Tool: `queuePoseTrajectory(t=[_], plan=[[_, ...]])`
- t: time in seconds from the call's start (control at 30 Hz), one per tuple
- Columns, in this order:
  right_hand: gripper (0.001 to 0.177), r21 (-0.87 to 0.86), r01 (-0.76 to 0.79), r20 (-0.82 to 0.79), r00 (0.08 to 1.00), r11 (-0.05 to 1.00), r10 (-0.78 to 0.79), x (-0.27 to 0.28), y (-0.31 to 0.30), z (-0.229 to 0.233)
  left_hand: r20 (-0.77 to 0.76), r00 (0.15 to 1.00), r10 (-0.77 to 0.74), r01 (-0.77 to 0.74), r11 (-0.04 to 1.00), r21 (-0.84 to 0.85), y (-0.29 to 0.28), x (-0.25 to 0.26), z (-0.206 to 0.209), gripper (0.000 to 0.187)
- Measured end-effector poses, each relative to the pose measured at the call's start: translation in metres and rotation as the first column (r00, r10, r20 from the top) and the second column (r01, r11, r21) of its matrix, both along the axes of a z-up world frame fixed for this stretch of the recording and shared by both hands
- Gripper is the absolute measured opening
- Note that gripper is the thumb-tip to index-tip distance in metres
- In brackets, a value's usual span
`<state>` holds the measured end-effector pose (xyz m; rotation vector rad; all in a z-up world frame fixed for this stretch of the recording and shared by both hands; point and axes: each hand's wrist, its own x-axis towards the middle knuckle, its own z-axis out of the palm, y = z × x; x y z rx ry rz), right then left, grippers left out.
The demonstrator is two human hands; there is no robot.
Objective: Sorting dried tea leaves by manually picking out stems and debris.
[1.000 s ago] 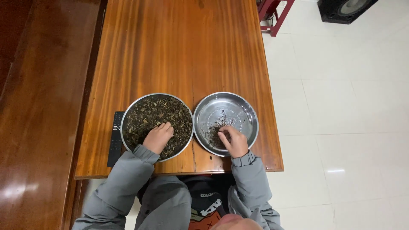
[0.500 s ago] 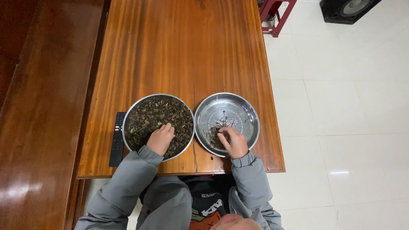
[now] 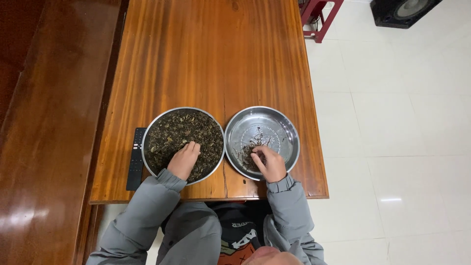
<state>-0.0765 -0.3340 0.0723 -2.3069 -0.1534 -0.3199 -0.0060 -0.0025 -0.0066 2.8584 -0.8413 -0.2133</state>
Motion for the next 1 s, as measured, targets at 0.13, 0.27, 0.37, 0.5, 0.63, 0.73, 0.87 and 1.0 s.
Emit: queuePoseTrajectory(t=[0.13,0.27,0.37,0.5,0.63,0.73,0.87,1.0], plan=[[0.012,0.013,-0.008,0.004,1.000,1.000,0.008,0.000,0.001,-0.001,-0.055,0.998,0.031,-0.033,0.999,-0.032,0.005,-0.004,0.010,0.027],[0.014,0.001,-0.011,-0.007,1.000,1.000,0.011,0.000,0.001,-0.004,-0.176,0.981,0.082,-0.115,0.976,-0.185,0.005,-0.006,0.022,0.023],[0.013,0.010,-0.009,-0.016,1.000,1.000,0.009,0.000,0.003,-0.003,-0.197,0.977,0.083,-0.129,0.964,-0.234,0.004,-0.008,0.030,0.021],[0.013,0.027,-0.020,-0.016,1.000,0.999,0.020,-0.001,0.005,-0.001,-0.164,0.981,0.106,-0.141,0.966,-0.218,0.005,-0.007,0.020,0.022],[0.013,0.022,-0.024,-0.011,1.000,0.999,0.025,-0.001,0.004,-0.002,-0.144,0.984,0.108,-0.129,0.980,-0.151,0.004,-0.007,0.020,0.023],[0.014,0.020,-0.030,-0.012,0.999,0.999,0.031,-0.001,0.004,-0.003,-0.090,0.992,0.093,-0.106,0.984,-0.145,0.003,-0.009,0.024,0.019],[0.014,0.017,-0.026,-0.022,0.999,1.000,0.026,-0.001,0.006,-0.002,-0.077,0.994,0.077,-0.091,0.975,-0.203,0.000,-0.013,0.037,0.017],[0.014,0.003,-0.035,-0.028,0.999,0.999,0.035,-0.001,0.010,0.003,-0.064,0.996,0.056,-0.069,0.971,-0.227,-0.002,-0.012,0.030,0.019]])
